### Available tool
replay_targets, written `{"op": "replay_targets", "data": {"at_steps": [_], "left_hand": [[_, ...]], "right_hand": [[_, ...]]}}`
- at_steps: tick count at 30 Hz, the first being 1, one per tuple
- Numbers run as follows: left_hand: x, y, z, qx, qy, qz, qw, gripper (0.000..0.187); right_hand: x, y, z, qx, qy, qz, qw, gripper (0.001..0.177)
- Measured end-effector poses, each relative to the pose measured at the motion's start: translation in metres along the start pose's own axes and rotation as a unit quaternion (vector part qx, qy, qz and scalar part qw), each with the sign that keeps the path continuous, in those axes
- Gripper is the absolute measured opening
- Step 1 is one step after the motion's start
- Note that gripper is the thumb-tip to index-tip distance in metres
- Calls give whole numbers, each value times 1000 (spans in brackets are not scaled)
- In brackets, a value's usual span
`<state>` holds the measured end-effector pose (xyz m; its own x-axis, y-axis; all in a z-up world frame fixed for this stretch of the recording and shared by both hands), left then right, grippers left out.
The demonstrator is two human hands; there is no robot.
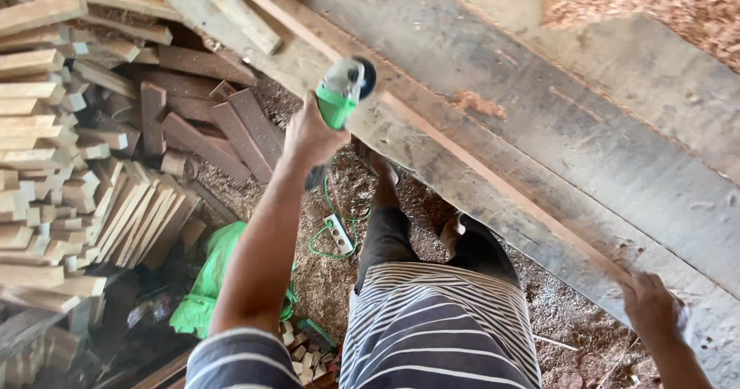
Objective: The person sands the sides of a long wooden plank using a handheld power sander, then moves it to a stack of finished wood.
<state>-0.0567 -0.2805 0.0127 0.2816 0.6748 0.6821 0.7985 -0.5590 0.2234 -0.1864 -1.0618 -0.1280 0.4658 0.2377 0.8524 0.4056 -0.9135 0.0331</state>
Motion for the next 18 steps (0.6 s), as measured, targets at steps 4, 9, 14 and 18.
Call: {"op": "replay_targets", "data": {"at_steps": [4, 9, 14, 18], "left_hand": [[-32, 18, -48, 14, -17, 36, 999, 79], [-71, 40, -77, -26, -30, 39, 998, 75], [-119, 60, -118, -49, -31, 50, 997, 84], [-156, 69, -142, -58, -44, 50, 996, 77]], "right_hand": [[-22, 10, -2, 25, 44, 45, 998, 28], [-23, 3, 9, 42, 59, 106, 992, 20], [-21, 0, 13, 45, 56, 122, 990, 16], [-4, -6, 14, 56, 27, 100, 993, 25]]}}
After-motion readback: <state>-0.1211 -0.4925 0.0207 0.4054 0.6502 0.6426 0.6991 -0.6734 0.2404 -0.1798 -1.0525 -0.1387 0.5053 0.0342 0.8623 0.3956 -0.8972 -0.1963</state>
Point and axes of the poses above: each hand's wrist, its own z-axis towards the middle knuckle, its own x-axis out of the back of the hand, y = z × x, the point moved 2 cm from there along z, towards the middle knuckle, and after that the axes turned 8 degrees about x, right-handed, at the moved point
